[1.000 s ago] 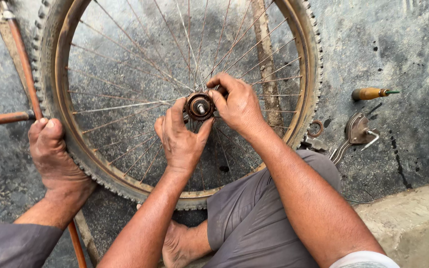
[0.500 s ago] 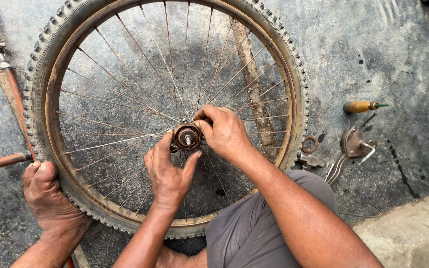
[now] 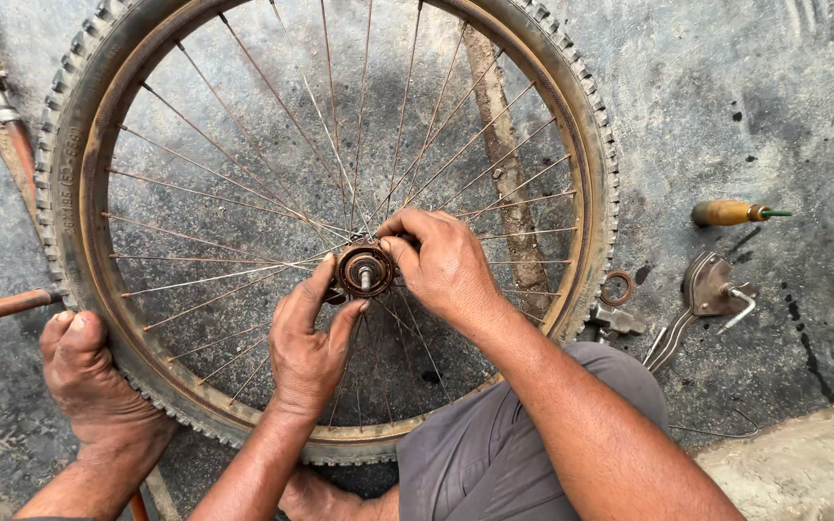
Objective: The person sits on the ground and uses a spoke wrench to tighten the hub of a bicycle wheel. They repeatedly adjust the hub, apply lubricant, and handle a metal ring and spoke tool while working on the wheel.
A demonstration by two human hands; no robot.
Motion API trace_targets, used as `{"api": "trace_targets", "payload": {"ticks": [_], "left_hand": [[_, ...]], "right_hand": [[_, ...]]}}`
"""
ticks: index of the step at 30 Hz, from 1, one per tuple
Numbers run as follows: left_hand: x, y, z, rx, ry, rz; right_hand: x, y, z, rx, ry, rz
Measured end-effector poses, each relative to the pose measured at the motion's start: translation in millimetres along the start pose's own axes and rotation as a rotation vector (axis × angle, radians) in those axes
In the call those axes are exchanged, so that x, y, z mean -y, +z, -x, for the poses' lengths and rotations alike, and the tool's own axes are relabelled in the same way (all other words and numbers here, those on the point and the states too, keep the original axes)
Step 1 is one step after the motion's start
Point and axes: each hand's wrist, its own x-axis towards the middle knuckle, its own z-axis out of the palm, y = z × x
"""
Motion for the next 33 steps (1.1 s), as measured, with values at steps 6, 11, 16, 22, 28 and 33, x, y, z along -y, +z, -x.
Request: {"api": "trace_targets", "payload": {"ticks": [6, 11, 16, 22, 28, 33], "left_hand": [[-5, -3, -3, 0.008, -0.005, 0.044], [-1, -15, -9, 0.067, 0.038, 0.068], [7, -20, -18, 0.139, -0.153, 0.159], [16, -19, -22, 0.176, -0.302, 0.312], [15, -9, -15, 0.079, -0.245, 0.26], [9, -16, -18, 0.092, -0.039, 0.207]], "right_hand": [[-4, -3, -1, 0.067, 0.032, 0.012], [-2, -1, -3, 0.039, -0.028, 0.042], [0, -2, -2, 0.106, 0.065, 0.06], [4, -5, -4, 0.113, 0.108, 0.063], [4, -5, -5, 0.086, 0.042, 0.057], [7, -5, -5, 0.09, 0.034, 0.07]]}}
